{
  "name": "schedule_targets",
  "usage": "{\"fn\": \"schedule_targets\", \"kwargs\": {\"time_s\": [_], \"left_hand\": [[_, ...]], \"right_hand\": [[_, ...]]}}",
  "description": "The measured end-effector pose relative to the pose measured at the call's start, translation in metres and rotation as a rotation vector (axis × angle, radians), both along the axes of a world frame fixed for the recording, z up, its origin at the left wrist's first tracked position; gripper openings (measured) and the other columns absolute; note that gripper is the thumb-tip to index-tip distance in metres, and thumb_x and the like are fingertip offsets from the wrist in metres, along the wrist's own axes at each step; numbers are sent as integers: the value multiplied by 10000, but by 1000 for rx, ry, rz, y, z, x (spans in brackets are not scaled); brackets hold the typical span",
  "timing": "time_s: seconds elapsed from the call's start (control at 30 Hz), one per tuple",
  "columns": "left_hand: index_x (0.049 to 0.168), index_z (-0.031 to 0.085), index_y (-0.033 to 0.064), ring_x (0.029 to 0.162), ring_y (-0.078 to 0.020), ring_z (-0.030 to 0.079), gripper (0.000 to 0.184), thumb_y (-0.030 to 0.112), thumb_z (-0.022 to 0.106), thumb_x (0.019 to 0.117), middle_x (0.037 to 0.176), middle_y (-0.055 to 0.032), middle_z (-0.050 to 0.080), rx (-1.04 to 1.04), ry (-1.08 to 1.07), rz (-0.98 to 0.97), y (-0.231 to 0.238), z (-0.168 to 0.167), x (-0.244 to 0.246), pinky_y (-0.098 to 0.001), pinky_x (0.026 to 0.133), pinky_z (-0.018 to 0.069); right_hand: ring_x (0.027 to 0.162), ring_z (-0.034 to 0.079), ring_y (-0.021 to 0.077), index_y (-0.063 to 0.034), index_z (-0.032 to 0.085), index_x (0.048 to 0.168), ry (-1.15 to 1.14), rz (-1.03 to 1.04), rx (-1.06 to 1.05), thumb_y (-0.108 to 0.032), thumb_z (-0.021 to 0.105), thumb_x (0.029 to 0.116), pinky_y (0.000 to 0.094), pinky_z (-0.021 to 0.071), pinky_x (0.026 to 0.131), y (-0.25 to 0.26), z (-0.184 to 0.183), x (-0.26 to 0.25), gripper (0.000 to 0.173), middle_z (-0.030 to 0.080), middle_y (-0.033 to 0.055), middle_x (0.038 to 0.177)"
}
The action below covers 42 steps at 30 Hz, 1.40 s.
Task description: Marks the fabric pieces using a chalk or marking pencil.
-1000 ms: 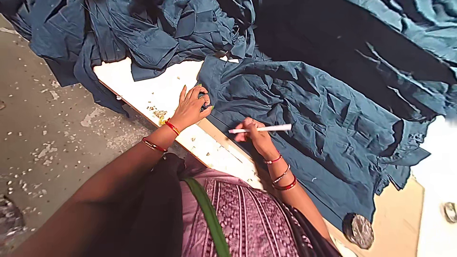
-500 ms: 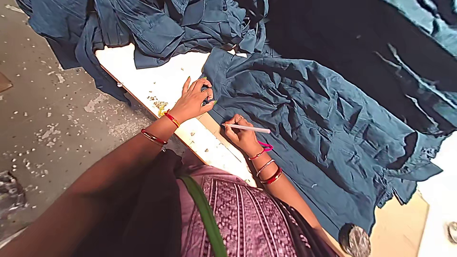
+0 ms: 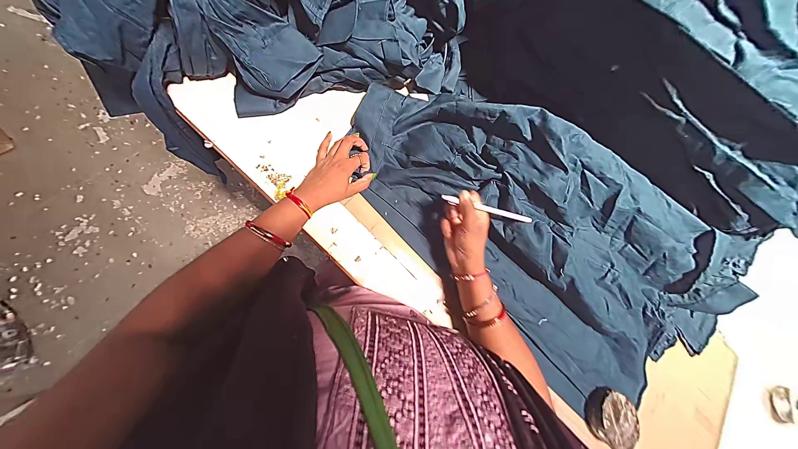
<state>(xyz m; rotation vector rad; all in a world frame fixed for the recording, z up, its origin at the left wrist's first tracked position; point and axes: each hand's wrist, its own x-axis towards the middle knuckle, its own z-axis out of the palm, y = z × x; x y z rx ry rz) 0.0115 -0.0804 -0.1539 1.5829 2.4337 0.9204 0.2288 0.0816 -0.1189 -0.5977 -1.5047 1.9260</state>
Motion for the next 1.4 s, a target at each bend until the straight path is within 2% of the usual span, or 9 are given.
{"fn": "schedule_targets", "kwargs": {"time_s": [0.2, 0.37, 0.47, 0.53, 0.67, 0.83, 1.03, 1.2, 1.4], "left_hand": [[996, 667, -7, 1410, -497, 411, 330, 312, 588, 965, 1406, -266, 531, 0, 1, -14, 0, -2, -1, -776, 1135, 117], [1014, 670, -11, 1388, -498, 429, 356, 325, 566, 963, 1400, -271, 526, -8, 26, -7, -1, -4, -1, -764, 1138, 125], [1007, 659, -24, 1387, -510, 422, 362, 321, 560, 962, 1401, -286, 516, -10, 26, -18, 0, -3, -3, -769, 1132, 126], [1007, 657, -26, 1385, -513, 421, 367, 324, 557, 958, 1402, -289, 513, -12, 23, -18, 0, -4, -1, -771, 1129, 128], [1014, 667, -40, 1373, -525, 426, 389, 328, 553, 959, 1393, -299, 515, -15, 26, -12, 1, -1, -1, -769, 1129, 131], [1018, 655, -53, 1379, -550, 406, 379, 311, 564, 963, 1403, -318, 501, -26, 21, -19, 0, -1, 0, -780, 1126, 121], [1007, 660, -44, 1362, -535, 428, 384, 320, 547, 961, 1389, -307, 509, -23, 37, -8, 0, -2, -1, -773, 1121, 139], [1019, 656, -47, 1373, -547, 406, 389, 322, 544, 968, 1405, -318, 492, -24, 41, -18, -1, 0, 1, -779, 1115, 139], [1023, 648, -64, 1368, -564, 392, 436, 351, 524, 971, 1403, -334, 484, -25, 49, -38, -1, -2, -3, -769, 1124, 138]], "right_hand": [[722, 610, -72, -80, 589, 1052, -48, 262, 551, -22, 596, 929, 140, 527, 645, 15, -23, 78, 136, 699, -105, 940], [669, 589, -33, 19, 610, 961, -96, 263, 710, -64, 600, 925, 152, 509, 622, 1, -42, 76, 91, 678, 18, 834], [777, 655, 111, 26, 656, 890, -143, 177, 980, -91, 623, 909, 215, 530, 746, -6, -38, 72, 122, 686, 113, 803], [703, 620, 185, -3, 608, 804, -206, 84, 1103, -116, 627, 913, 265, 508, 671, -13, -36, 68, 158, 607, 107, 696], [592, 516, -17, -67, 539, 803, -210, -121, 822, -125, 602, 964, 149, 445, 581, -6, -42, 61, 183, 534, -38, 671], [591, 525, 121, 6, 554, 787, -335, -181, 971, -101, 642, 910, 247, 438, 575, -8, -43, 54, 185, 513, 62, 653], [434, 466, -29, -204, 533, 807, 99, -243, -106, -133, 428, 1065, 126, 400, 418, -3, 9, 85, 288, 522, -111, 574], [693, 614, -55, -160, 599, 1090, -47, -65, 414, -111, 631, 981, 141, 528, 616, 0, 0, 155, 123, 695, -141, 931], [708, 611, -74, -138, 634, 962, -99, -102, 482, -33, 624, 903, 133, 522, 642, -11, -35, 168, 120, 692, -135, 853]]}}
